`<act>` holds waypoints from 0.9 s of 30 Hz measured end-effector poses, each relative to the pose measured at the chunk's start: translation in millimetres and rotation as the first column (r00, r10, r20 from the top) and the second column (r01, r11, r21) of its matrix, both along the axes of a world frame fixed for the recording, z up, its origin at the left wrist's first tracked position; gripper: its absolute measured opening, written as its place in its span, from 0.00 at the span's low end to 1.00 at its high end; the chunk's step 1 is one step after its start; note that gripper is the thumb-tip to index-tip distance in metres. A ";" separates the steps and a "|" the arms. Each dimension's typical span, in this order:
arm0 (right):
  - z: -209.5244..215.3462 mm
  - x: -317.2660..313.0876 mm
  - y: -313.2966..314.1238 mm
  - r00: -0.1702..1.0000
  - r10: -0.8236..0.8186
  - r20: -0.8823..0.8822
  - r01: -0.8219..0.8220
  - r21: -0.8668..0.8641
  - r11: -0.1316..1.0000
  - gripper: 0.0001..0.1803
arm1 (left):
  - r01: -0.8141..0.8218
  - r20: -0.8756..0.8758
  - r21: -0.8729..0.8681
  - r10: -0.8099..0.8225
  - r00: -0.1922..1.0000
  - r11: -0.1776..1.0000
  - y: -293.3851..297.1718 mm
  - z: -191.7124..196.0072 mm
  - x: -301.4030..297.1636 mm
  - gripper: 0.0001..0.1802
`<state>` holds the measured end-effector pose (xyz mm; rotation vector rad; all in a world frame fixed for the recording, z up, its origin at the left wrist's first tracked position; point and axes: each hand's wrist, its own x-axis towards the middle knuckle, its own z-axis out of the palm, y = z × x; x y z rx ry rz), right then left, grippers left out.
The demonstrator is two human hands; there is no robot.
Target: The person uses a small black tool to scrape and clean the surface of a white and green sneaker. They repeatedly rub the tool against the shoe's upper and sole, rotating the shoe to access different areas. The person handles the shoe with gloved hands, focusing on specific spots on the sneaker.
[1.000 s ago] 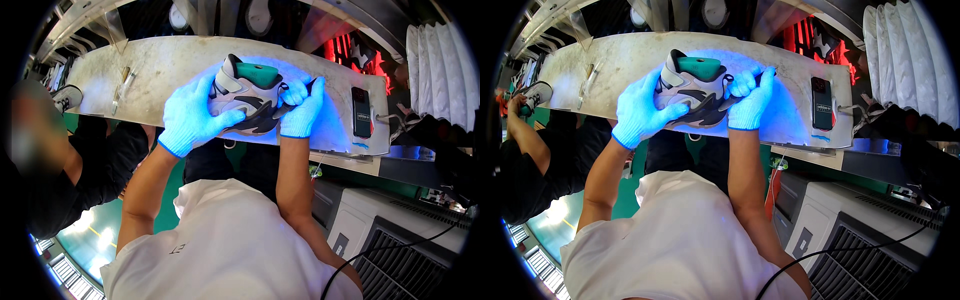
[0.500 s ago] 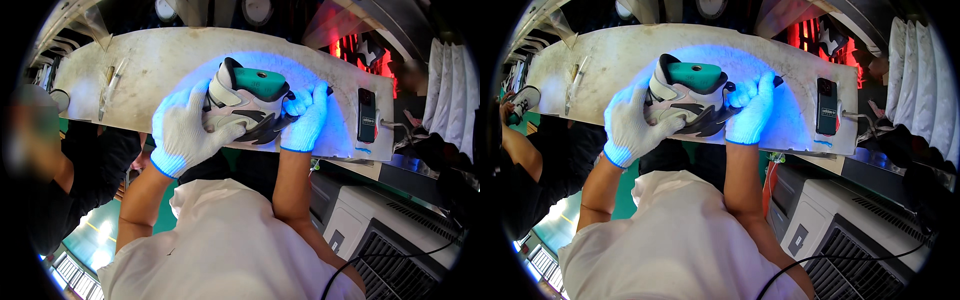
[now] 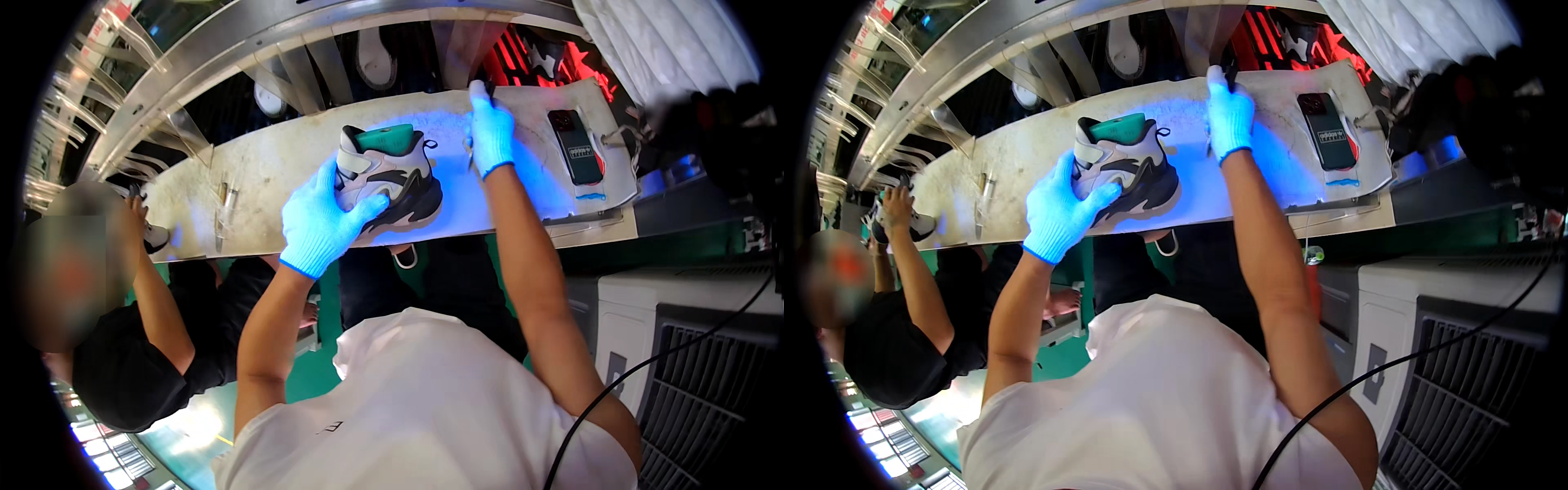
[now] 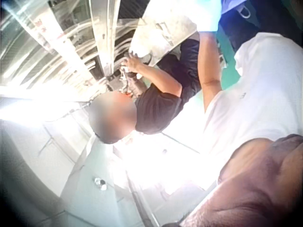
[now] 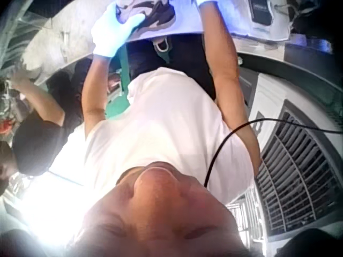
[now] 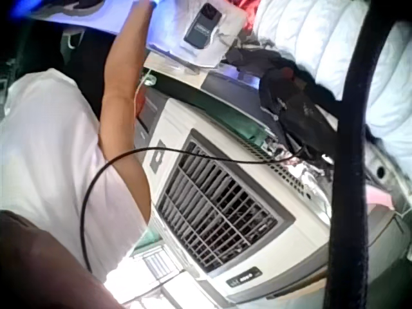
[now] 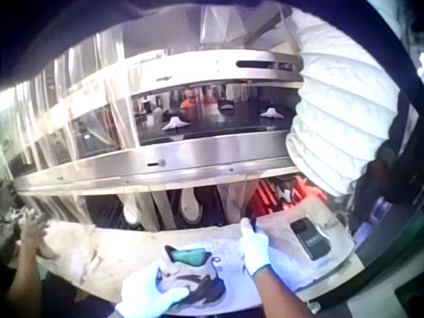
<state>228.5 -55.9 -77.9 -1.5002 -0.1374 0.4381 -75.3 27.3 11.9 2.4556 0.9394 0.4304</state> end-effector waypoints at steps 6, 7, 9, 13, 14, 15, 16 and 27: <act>-14.7 -17.7 -90.4 0.993 0.109 0.047 -0.115 0.143 0.983 0.20 | 0.009 0.031 -0.072 -0.007 1.000 0.997 -6.4 2.0 -0.1 0.50; -17.9 -25.2 -99.5 0.986 0.136 0.100 -0.149 0.141 0.979 0.17 | 0.055 0.042 0.015 -0.055 0.998 0.998 -6.9 1.3 -5.2 0.52; -18.2 -37.8 -117.0 0.964 0.224 0.145 -0.239 0.099 0.966 0.14 | 0.153 0.055 0.193 -0.167 0.984 0.969 -11.2 -1.4 -16.5 0.56; -9.2 -65.2 -128.4 0.881 0.419 0.218 -0.421 -0.041 0.906 0.14 | 0.219 -0.130 0.456 -0.178 0.975 0.863 5.2 -25.3 -22.9 0.59; -11.2 -69.9 -128.4 0.850 0.471 0.234 -0.467 -0.077 0.881 0.15 | 0.208 -0.124 0.341 -0.176 0.977 0.917 20.9 -27.5 -14.1 0.58; -3.7 -80.0 -128.5 0.829 0.498 0.255 -0.496 -0.075 0.865 0.17 | 0.190 -0.114 0.222 -0.168 0.979 0.956 34.0 -26.4 -6.4 0.57; -7.1 -85.3 -127.9 0.796 0.464 0.389 -0.447 -0.137 0.884 0.18 | 0.183 -0.115 0.137 -0.167 0.979 0.974 38.5 -21.3 -2.3 0.55; -11.3 -94.9 -112.3 0.527 0.568 0.633 -0.369 -0.431 0.823 0.19 | 0.115 -0.044 -0.216 -0.127 0.991 0.970 57.1 -25.1 1.5 0.54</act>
